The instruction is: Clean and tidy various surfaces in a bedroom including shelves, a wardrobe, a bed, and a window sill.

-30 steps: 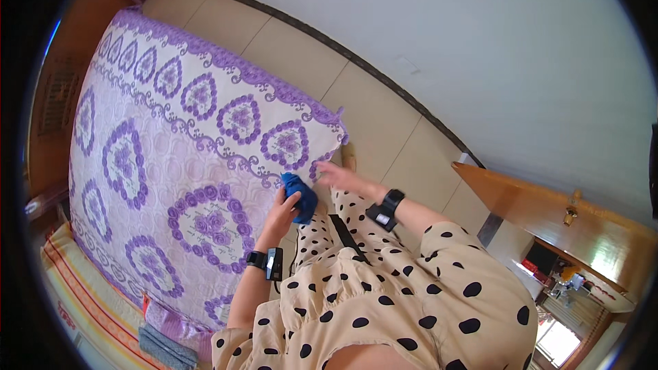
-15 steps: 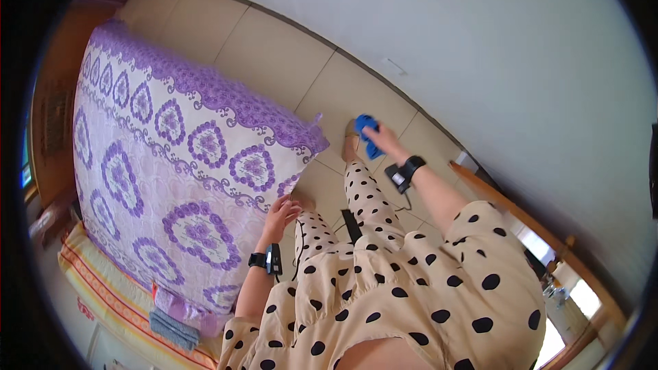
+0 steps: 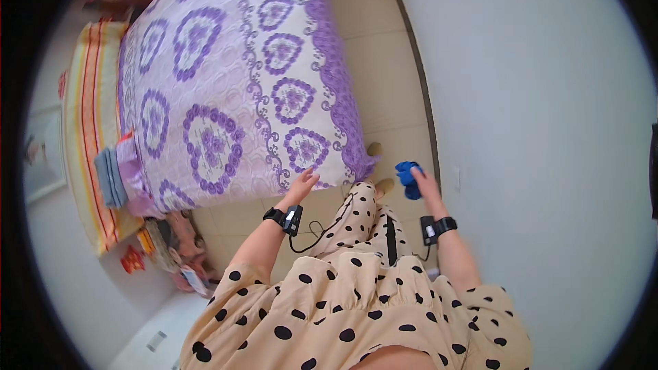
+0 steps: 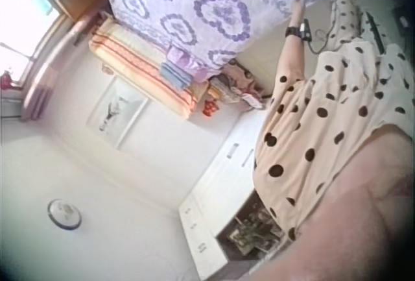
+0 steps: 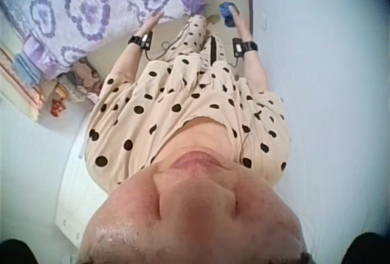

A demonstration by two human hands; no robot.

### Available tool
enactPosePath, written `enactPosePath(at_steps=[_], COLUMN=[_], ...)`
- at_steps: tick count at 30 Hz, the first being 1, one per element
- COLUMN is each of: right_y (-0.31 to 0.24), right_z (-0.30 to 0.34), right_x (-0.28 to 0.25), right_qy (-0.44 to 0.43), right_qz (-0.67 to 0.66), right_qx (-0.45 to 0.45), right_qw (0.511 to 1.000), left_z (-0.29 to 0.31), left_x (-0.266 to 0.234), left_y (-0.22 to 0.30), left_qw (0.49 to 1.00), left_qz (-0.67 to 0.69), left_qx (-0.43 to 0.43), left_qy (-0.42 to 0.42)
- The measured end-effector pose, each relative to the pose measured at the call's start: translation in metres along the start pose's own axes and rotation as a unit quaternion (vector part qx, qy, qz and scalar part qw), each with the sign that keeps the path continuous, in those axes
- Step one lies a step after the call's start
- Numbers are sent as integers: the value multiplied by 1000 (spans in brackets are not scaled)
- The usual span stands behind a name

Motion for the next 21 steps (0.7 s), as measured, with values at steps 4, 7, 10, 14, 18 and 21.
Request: enactPosePath(at_steps=[4, 7, 10, 14, 18, 21], right_y=[-57, -101, -151, -154, -201, -247], right_z=[-29, -48, -55, -136, -216, -290], right_x=[109, 174, 219, 230, 235, 253], right_qy=[-169, -274, -345, -459, -402, -325], right_qz=[102, 242, 295, 347, 401, 495], right_qx=[-32, -95, -173, -15, -67, -109], right_qw=[980, 926, 874, 818, 821, 798], left_z=[1, -22, -39, -83, -119, -156], left_x=[7, 17, 33, 5, -64, -108], left_y=[42, 72, 88, 112, 109, 78], left_qw=[972, 938, 856, 889, 963, 953], left_qz=[225, 338, 490, 449, 228, 58], left_qx=[-35, -11, -40, -60, 8, -63], left_qy=[-53, -71, -163, -75, 146, 290])
Point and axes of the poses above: each hand's wrist, its own z-axis away from the middle knuckle, its own x-axis out of the palm, y = z × x, the point moved 6 cm from there along -z, towards the middle knuckle, and after that the axes turned 5 degrees about -y, right-handed, at the moved point
